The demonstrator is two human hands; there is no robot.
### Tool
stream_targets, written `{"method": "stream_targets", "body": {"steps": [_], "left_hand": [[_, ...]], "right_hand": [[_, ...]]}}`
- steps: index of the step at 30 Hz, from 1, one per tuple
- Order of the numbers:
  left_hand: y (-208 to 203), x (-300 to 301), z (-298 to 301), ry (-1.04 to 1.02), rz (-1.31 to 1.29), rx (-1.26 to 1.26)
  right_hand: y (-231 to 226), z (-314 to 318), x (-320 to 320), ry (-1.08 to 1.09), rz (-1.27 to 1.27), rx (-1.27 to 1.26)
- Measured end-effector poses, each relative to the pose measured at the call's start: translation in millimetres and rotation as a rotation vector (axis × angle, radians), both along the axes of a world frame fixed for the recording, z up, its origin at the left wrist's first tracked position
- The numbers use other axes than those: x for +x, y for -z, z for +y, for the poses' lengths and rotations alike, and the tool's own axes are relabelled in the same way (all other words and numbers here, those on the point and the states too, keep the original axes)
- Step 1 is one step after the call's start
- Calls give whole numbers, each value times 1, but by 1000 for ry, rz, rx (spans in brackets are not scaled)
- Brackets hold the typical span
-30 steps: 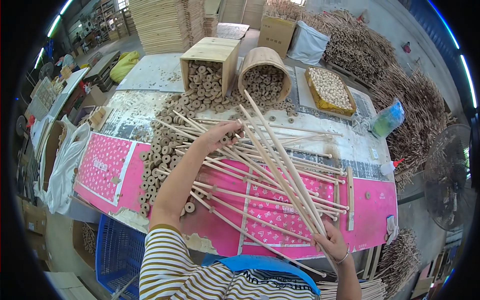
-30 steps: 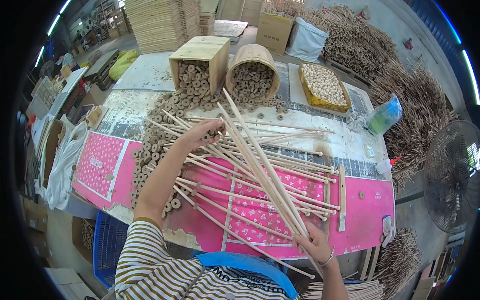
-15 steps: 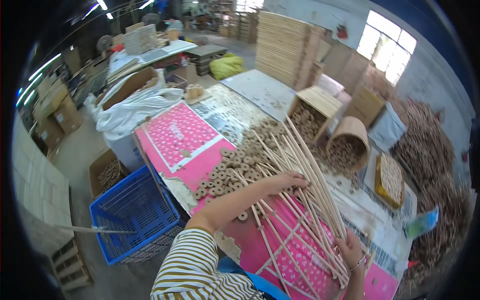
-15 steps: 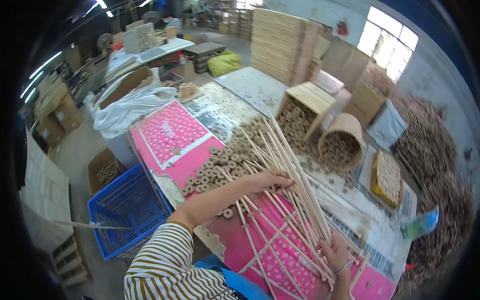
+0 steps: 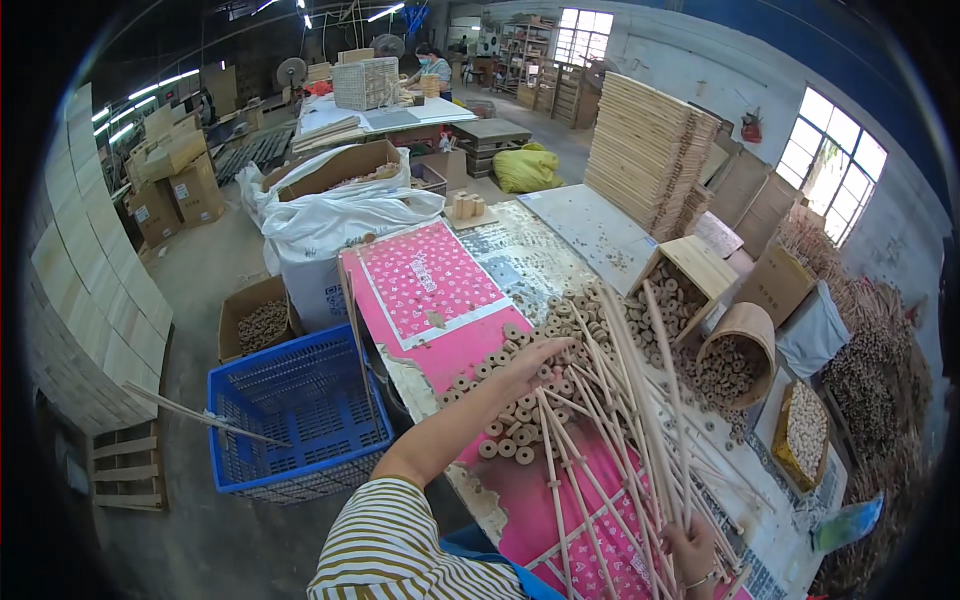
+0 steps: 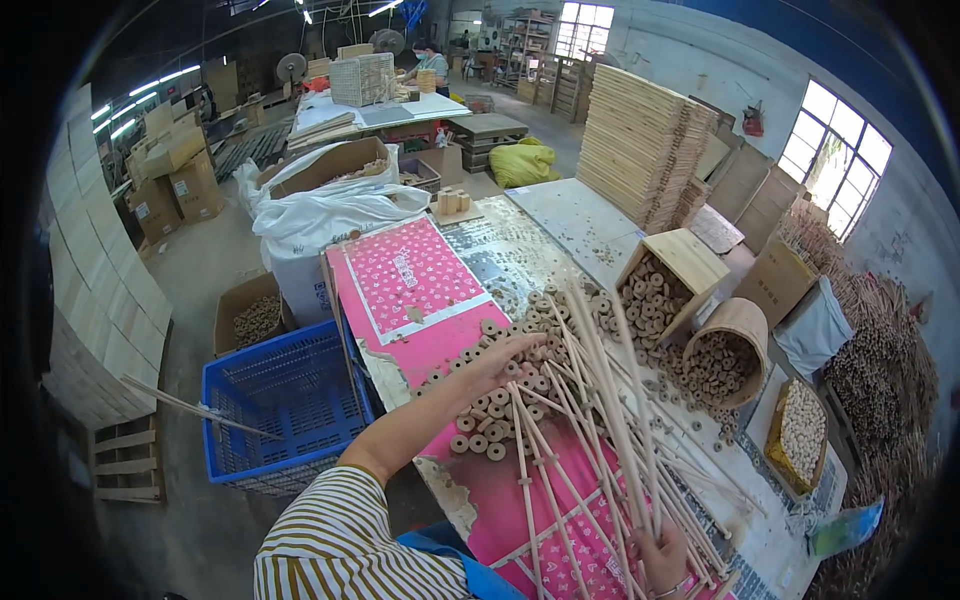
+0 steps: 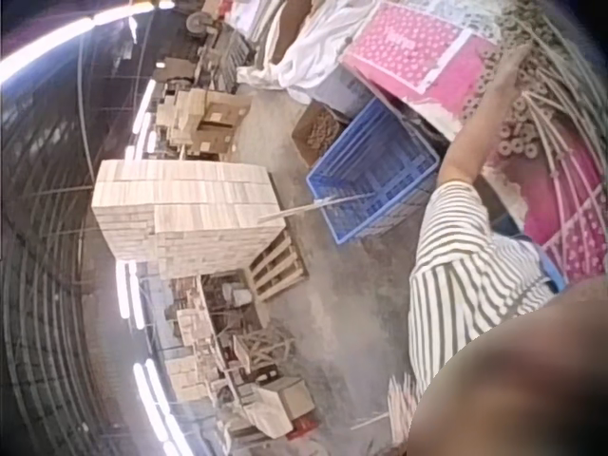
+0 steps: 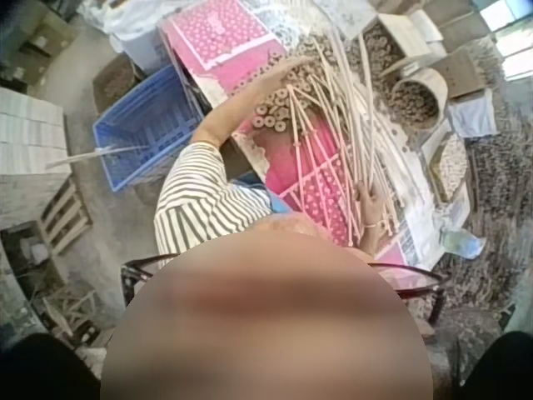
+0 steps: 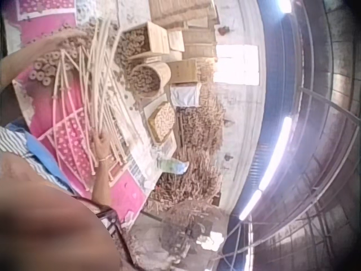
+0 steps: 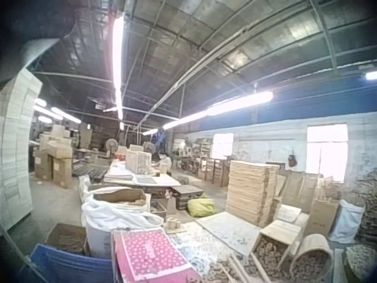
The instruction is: Assembling a wooden mat or seat cover by aligning wooden rods and spacers and securing them with glue.
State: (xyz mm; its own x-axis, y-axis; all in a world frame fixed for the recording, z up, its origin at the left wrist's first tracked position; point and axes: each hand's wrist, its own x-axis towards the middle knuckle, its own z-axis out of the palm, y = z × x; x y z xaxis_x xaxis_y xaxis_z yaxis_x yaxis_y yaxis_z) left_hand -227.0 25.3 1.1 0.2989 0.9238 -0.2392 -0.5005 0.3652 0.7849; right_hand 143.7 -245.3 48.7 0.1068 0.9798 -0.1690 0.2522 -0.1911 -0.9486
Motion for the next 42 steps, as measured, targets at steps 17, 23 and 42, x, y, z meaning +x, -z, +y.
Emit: {"method": "stream_targets", "body": {"steps": [17, 23, 42], "left_hand": [[-24, 1, -27, 61, 92, -17], [-11, -4, -25, 20, 51, -31], [-10, -1, -41, -74, -50, 18]], "right_hand": [[17, -65, -14, -59, 63, 58], [26, -64, -4, -53, 93, -20], [20, -54, -10, -76, 38, -33]]}}
